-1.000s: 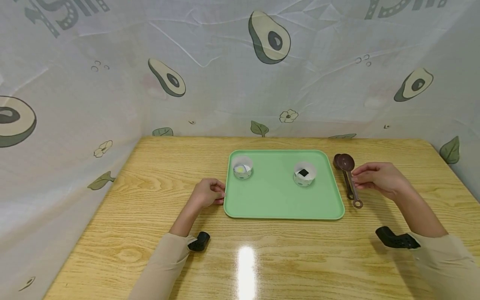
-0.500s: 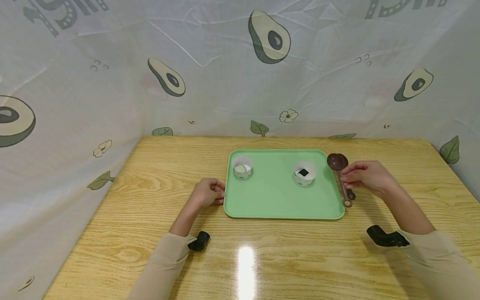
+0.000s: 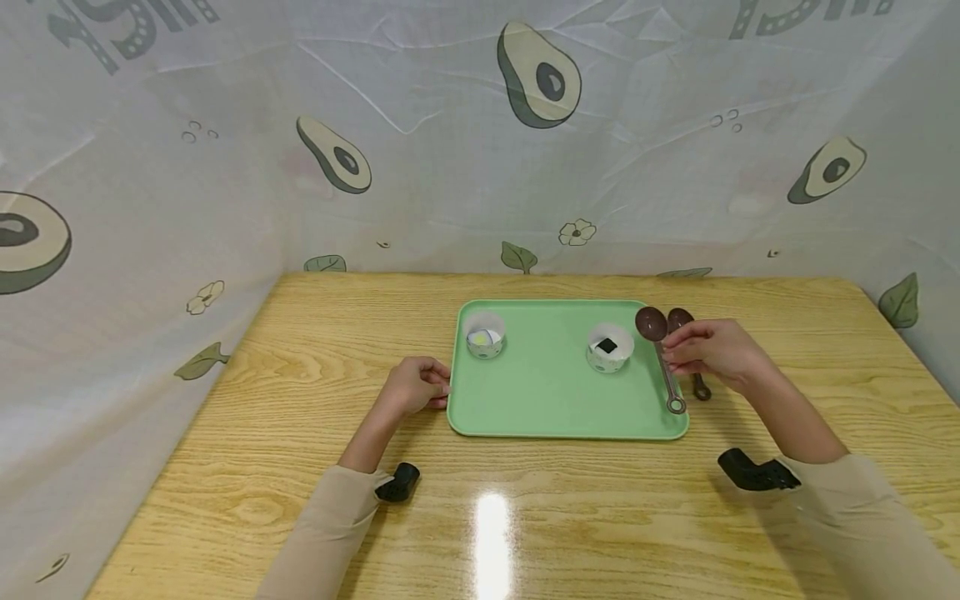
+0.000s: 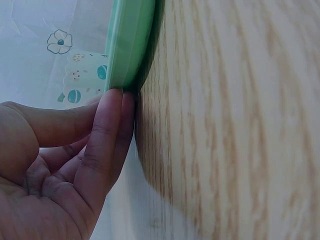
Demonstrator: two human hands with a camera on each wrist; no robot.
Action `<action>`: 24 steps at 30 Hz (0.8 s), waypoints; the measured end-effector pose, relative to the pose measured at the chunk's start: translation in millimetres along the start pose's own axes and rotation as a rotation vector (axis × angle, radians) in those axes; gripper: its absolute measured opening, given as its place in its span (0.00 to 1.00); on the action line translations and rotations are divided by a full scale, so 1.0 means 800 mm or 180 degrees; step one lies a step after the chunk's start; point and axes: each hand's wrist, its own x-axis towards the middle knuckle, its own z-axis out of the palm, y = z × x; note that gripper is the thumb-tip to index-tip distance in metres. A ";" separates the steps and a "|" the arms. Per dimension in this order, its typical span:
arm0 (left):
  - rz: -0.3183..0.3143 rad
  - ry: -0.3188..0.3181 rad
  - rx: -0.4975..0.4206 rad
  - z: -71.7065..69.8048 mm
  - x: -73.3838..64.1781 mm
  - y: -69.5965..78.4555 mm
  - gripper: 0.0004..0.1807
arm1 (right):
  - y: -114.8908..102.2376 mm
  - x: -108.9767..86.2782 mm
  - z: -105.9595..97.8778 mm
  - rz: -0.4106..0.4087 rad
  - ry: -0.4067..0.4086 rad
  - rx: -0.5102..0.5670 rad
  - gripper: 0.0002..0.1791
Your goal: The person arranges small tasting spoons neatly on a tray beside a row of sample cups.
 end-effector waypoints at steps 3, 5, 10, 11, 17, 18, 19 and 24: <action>-0.0002 -0.0004 0.0010 0.000 0.000 0.000 0.09 | -0.003 0.001 0.004 -0.0001 0.0001 -0.0038 0.11; -0.0005 0.0001 0.0008 0.000 0.000 0.001 0.09 | -0.005 0.002 0.007 -0.0005 -0.0003 -0.0037 0.12; 0.0002 0.0009 0.0027 0.000 -0.001 0.001 0.09 | -0.008 0.004 0.013 -0.0012 0.0000 -0.0008 0.11; -0.0003 0.0018 0.0022 0.001 -0.001 0.001 0.08 | -0.009 0.005 0.015 -0.0011 0.0001 -0.0013 0.11; 0.0037 0.0016 -0.0009 0.000 -0.002 0.002 0.07 | -0.010 0.010 0.024 0.0004 -0.0004 0.0024 0.11; 0.0094 -0.0007 -0.0011 0.000 -0.004 0.003 0.07 | -0.011 0.011 0.026 0.0001 -0.0012 0.0040 0.11; 0.0110 -0.0021 -0.0004 0.000 -0.005 0.003 0.06 | -0.012 0.012 0.027 0.0001 -0.0017 0.0049 0.11; 0.0073 -0.0018 0.0018 0.000 -0.003 0.001 0.06 | -0.016 0.014 0.035 -0.0002 -0.0055 0.0038 0.11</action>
